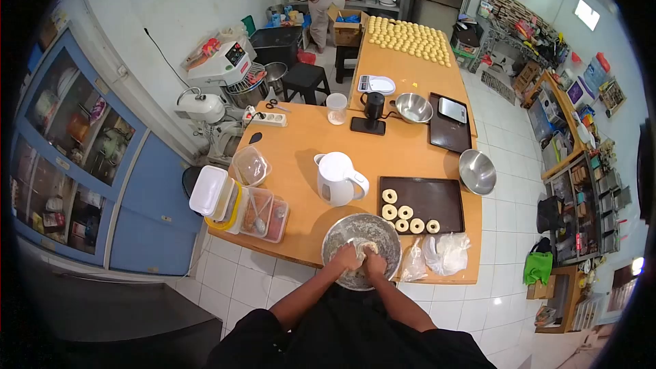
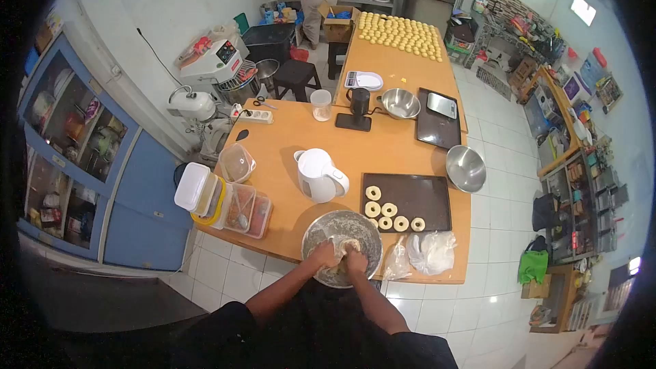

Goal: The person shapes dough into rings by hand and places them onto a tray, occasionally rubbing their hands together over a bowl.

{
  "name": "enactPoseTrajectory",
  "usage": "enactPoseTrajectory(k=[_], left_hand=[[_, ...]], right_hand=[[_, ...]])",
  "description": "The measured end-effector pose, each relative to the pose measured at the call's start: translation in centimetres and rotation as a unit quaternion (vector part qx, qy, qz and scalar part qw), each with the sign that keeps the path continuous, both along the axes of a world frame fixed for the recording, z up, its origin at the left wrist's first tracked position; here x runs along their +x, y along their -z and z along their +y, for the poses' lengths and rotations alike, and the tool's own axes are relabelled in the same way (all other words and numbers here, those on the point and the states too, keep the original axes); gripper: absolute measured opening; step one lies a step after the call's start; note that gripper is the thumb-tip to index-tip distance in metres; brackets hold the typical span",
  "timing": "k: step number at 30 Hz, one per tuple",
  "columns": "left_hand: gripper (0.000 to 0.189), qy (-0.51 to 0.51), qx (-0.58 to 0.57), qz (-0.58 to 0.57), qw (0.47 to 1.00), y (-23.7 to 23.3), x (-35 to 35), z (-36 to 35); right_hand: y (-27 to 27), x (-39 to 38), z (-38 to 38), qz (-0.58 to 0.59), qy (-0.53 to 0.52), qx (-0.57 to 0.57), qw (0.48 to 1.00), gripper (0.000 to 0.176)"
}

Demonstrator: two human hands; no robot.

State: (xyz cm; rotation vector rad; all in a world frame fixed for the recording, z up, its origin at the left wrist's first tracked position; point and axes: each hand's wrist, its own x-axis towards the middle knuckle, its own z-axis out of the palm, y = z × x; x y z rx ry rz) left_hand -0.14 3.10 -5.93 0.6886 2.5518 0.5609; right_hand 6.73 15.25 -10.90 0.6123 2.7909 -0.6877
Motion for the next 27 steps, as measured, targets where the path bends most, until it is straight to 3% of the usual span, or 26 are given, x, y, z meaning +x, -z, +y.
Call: enactPoseTrajectory(k=[2,5,11,14,16,18,19,20,22,24,27], left_hand=[[0.036,0.036,-0.042,-0.058,0.997,-1.5,-0.3,0.0],[0.026,0.086,-0.059,-0.037,0.994,-0.7,-0.1,-0.1],[0.020,0.061,-0.039,-0.057,0.996,-7.7,0.2,-0.7],[0.024,0.047,0.015,-0.069,0.996,-9.0,-0.2,-0.8],[0.033,0.004,0.039,-0.162,0.986,-6.8,-1.5,-1.4],[0.031,-0.020,0.180,-0.107,0.978,-9.9,-2.1,-1.9],[0.038,-0.084,0.182,-0.148,0.968,-4.3,-3.4,-2.6],[0.043,-0.102,0.192,-0.181,0.959,-1.6,-4.2,-3.4],[0.051,-0.094,0.219,-0.242,0.941,-1.3,-5.1,-4.5],[0.055,-0.192,0.255,-0.420,0.849,-1.8,-5.3,-4.9],[0.046,-0.230,0.190,-0.511,0.806,-3.2,-5.5,-4.8]], right_hand=[[0.4,0.0,-0.2,-0.011,0.006,-0.006,1.000,0.032],[1.0,0.0,-0.1,-0.014,-0.005,0.000,1.000,0.035],[1.0,0.2,0.0,0.046,-0.021,-0.005,0.999,0.039],[2.2,0.0,0.2,-0.007,-0.027,-0.011,1.000,0.040],[2.4,-0.1,0.1,-0.014,-0.022,0.017,1.000,0.044],[1.4,0.0,0.1,0.004,-0.041,0.001,0.999,0.048],[1.0,0.3,0.0,-0.004,-0.034,0.000,0.999,0.048],[0.6,0.3,-0.2,-0.008,-0.028,0.000,1.000,0.049],[-0.4,-0.2,-0.1,-0.023,-0.020,-0.006,1.000,0.047],[-1.1,0.0,-0.2,0.002,-0.017,-0.008,1.000,0.045],[-1.1,-0.4,-0.2,0.001,-0.008,-0.009,1.000,0.043]])
